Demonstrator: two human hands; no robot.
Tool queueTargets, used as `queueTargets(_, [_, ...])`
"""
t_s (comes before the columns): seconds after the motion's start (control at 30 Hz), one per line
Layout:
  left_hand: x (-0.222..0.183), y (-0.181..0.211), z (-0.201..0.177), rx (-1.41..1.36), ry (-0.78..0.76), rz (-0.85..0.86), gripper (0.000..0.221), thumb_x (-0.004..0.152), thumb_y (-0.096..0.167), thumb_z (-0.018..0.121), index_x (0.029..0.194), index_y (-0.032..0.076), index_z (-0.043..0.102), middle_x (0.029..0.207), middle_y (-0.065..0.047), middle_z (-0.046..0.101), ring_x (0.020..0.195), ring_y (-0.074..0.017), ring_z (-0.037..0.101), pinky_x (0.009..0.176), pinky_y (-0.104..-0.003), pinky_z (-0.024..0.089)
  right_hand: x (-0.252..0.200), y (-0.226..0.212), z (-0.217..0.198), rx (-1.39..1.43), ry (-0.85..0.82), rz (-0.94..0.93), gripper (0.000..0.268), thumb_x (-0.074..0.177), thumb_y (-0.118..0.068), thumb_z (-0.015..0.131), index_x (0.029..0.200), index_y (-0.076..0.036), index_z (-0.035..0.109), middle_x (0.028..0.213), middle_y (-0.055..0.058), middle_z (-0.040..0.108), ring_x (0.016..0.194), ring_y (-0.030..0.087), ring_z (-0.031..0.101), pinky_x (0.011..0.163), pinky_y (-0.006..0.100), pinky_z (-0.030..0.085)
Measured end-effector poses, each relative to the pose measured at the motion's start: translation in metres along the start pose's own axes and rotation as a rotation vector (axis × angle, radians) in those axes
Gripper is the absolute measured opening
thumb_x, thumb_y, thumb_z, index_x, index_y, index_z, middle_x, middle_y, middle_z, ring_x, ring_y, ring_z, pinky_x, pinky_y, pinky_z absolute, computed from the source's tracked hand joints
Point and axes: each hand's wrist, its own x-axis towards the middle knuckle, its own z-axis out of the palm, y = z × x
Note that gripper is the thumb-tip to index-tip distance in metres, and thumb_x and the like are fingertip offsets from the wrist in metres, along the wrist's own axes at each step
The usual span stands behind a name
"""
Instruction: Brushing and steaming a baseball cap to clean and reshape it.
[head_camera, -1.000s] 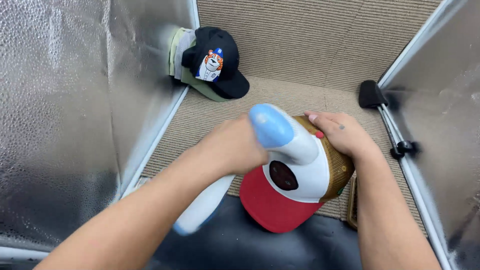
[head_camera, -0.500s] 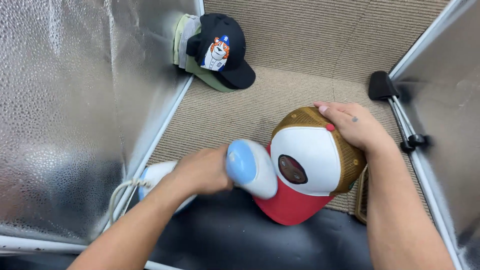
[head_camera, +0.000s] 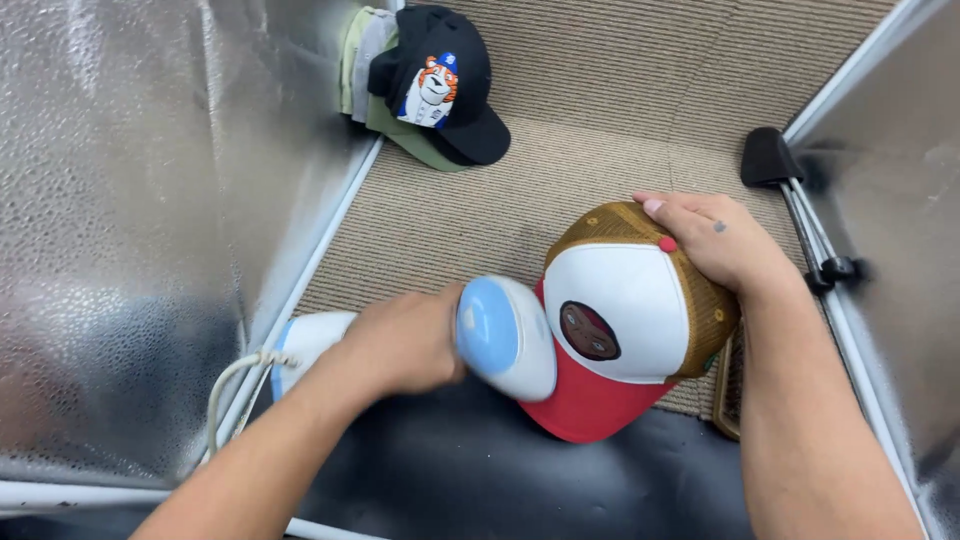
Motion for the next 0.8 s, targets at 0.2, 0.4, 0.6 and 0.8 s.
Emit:
queueTargets(0.2, [-0.023,0.005,0.102,0.395,0.429,0.311,0.033,0.07,0.021,0.067,0.101,0.017,0.056,0.079,-0.008,0.073,0.071,-0.036,0.07,0.067,-0.052,0.051,-0.002,-0.004,-0.002,-0.045,-0.003,-0.041,0.047,0.095,-0.037,0.047,0.134,-0.021,0.069,0.145,-0.004,0.064,0.137,0.014,0.054,0.113,0.029,0.037])
queueTargets(0.4, [-0.028,0.053,0.137,0.587,0.746,0.451,0.021,0.087,0.022,0.054,0.101,0.008,0.062,0.077,-0.014,0.073,0.064,-0.0331,0.066,0.06,-0.049,0.045,0.007,0.006,-0.002,-0.097,-0.015,-0.119,0.049,0.097,-0.04,0.047,0.136,-0.02,0.068,0.145,-0.003,0.062,0.139,0.017,0.053,0.117,0.031,0.034])
queueTargets(0.6, [-0.017,0.09,0.138,0.528,0.703,0.554,0.018,0.094,0.021,0.052,0.099,0.007,0.061,0.077,-0.014,0.073,0.062,-0.0316,0.065,0.058,-0.047,0.041,0.009,0.01,-0.001,-0.025,-0.009,-0.105,0.047,0.096,-0.036,0.049,0.134,-0.016,0.069,0.144,-0.001,0.064,0.137,0.014,0.056,0.114,0.028,0.037])
queueTargets(0.8, [-0.026,0.021,0.126,0.539,0.674,0.366,0.007,0.087,0.025,0.055,0.091,0.019,0.056,0.071,-0.006,0.071,0.061,-0.0299,0.067,0.059,-0.047,0.048,-0.003,-0.006,-0.004,0.003,-0.034,-0.017,0.046,0.096,-0.034,0.05,0.135,-0.017,0.068,0.149,-0.007,0.061,0.141,0.01,0.052,0.118,0.025,0.033])
